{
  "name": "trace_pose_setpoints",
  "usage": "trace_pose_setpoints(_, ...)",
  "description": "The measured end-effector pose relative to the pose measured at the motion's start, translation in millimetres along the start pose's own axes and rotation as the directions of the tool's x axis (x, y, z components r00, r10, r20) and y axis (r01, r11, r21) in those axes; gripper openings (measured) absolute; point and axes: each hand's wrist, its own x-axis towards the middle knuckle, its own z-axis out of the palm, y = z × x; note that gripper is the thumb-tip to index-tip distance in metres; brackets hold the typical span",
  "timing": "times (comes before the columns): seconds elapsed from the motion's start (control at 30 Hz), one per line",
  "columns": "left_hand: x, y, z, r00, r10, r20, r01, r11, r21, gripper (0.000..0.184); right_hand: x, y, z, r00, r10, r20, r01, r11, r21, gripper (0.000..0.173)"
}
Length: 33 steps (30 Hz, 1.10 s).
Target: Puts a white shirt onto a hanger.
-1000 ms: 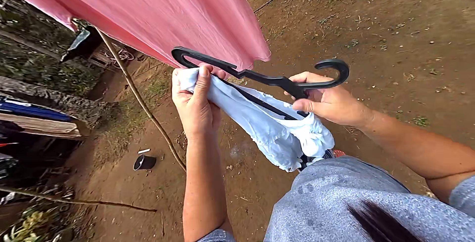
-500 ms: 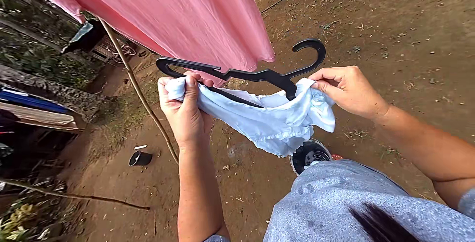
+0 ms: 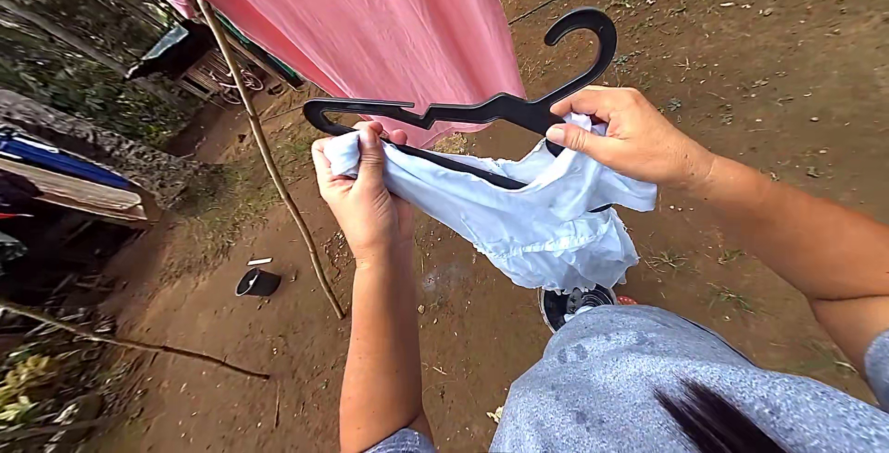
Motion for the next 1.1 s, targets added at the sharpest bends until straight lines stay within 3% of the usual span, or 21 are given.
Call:
trace_pose_setpoints(0.1,0.1,4.1,0.0,0.999,-0.013,0.04,0.016,0.998,-0.063,0.01,10.2,-3.8,-15.1,0.996,-0.045,0.072,0.052,0.995,-0.09,0.024)
trace_pose_setpoints(0.2,1.5,10.6,-15.2,0.983,0.014,0.185,-0.006,0.999,-0.047,0.013,22.2,-10.6,-40.5,0.981,-0.109,0.158,0.144,0.962,-0.234,0.026)
trace_pose_setpoints(0.33,-3.8,17.1,-34.5,0.97,-0.053,0.236,0.04,0.997,0.059,0.009,31.2,-25.1,-76.1,0.958,-0.039,0.283,0.157,0.9,-0.408,0.022)
trace_pose_setpoints(0.47,-10.2,17.4,-51.2,0.926,-0.162,0.341,0.18,0.983,-0.021,0.013,28.1,-32.2,-91.4,0.936,-0.031,0.351,0.191,0.883,-0.429,0.02)
trace_pose_setpoints(0.7,-17.0,16.5,-77.0,0.818,-0.22,0.531,0.256,0.967,0.006,0.036,22.9,0.2,-105.1,0.903,-0.306,0.301,0.41,0.823,-0.393,0.034)
trace_pose_setpoints(0.8,-23.2,13.4,-77.6,0.823,-0.246,0.512,0.298,0.954,-0.021,0.034,15.4,17.3,-110.5,0.927,-0.297,0.23,0.366,0.852,-0.375,0.036)
trace_pose_setpoints(0.9,-28.5,8.2,-76.3,0.816,-0.271,0.51,0.358,0.93,-0.078,0.03,8.2,4.5,-109.0,0.957,-0.224,0.186,0.285,0.855,-0.435,0.036)
trace_pose_setpoints(1.0,-28.4,7.0,-75.5,0.796,-0.274,0.539,0.353,0.935,-0.045,0.024,4.5,-16.9,-108.5,0.964,-0.133,0.228,0.231,0.845,-0.483,0.031)
trace_pose_setpoints(1.1,-26.3,8.3,-72.8,0.804,-0.239,0.544,0.3,0.954,-0.024,0.019,0.9,-19.2,-111.5,0.941,-0.121,0.316,0.272,0.827,-0.492,0.025)
